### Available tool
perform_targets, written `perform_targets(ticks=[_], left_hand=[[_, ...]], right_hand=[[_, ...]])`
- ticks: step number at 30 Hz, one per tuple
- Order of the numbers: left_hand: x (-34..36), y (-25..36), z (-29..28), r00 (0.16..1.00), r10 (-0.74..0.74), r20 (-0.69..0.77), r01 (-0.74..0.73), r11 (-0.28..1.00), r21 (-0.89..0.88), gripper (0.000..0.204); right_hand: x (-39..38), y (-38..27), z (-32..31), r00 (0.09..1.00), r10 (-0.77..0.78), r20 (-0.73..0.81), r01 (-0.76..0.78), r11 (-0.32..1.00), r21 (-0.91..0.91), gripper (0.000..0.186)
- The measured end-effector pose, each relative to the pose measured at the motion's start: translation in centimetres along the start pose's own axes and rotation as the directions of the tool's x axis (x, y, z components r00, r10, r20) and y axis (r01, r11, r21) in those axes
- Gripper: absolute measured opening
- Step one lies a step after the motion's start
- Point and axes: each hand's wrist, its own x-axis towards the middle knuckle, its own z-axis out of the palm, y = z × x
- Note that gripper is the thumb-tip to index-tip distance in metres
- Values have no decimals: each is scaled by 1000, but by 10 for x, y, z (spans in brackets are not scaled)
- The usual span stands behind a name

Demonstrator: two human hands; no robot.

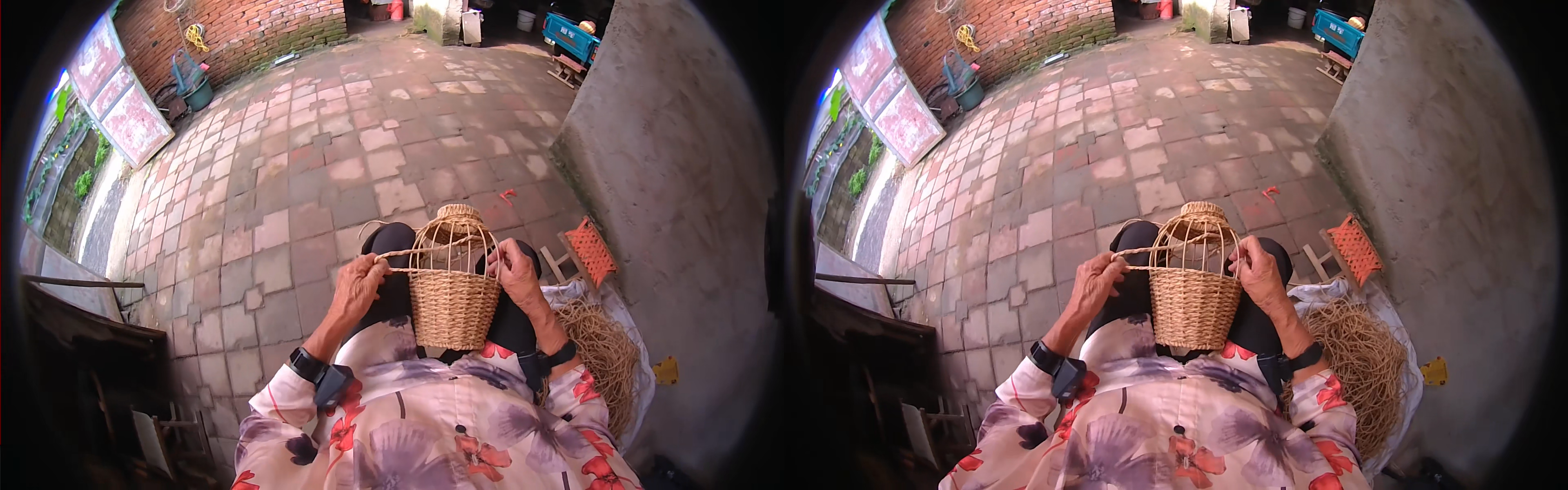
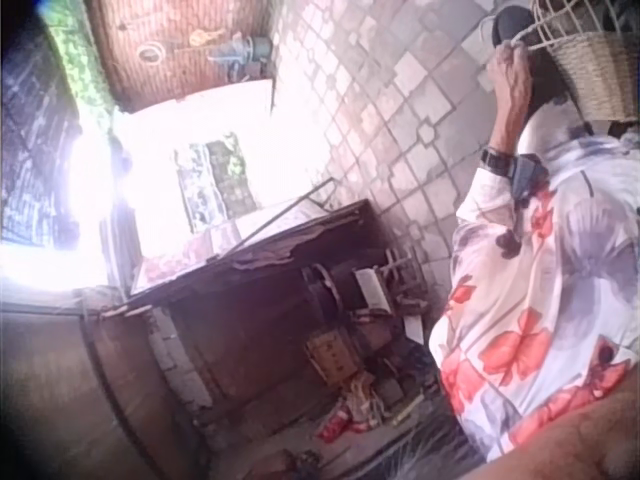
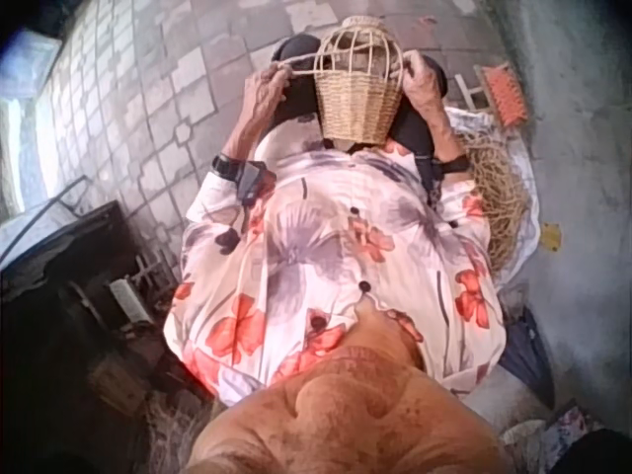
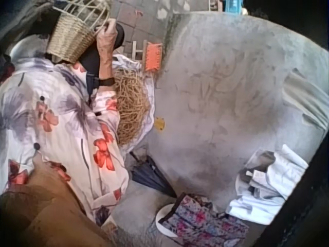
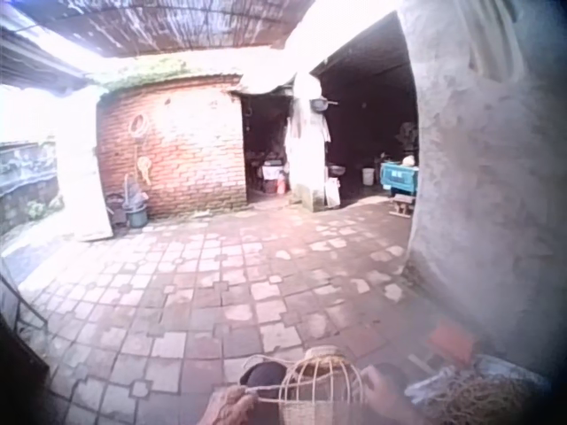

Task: Weaving a small handheld basket from thin wooden or bamboo strips.

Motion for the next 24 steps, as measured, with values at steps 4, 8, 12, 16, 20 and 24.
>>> perform_targets(ticks=[4, 8, 12, 16, 20, 24], left_hand=[[0, -15, -13, 996, -56, -74, 64, 993, 101, 27], [-5, -13, -22, 974, -219, 57, 225, 918, -328, 26], [-2, -21, -20, 988, -128, 82, 152, 788, -596, 23], [-3, -18, -16, 990, -112, 87, 141, 733, -665, 20], [-2, -3, -11, 991, -102, 87, 134, 682, -719, 18], [15, 16, 2, 989, 13, 150, 114, 587, -802, 18]], right_hand=[[-5, -3, 7, 955, -184, -233, 131, 965, -227, 16], [-7, -36, 2, 875, -328, -355, 177, 901, -396, 20], [2, -60, 24, 880, -408, -242, 289, 866, -407, 35], [3, -71, 46, 905, -425, -23, 336, 747, -573, 50], [5, -64, 49, 905, -425, -5, 337, 724, -602, 56], [4, -63, 50, 908, -418, -6, 335, 735, -590, 57]])
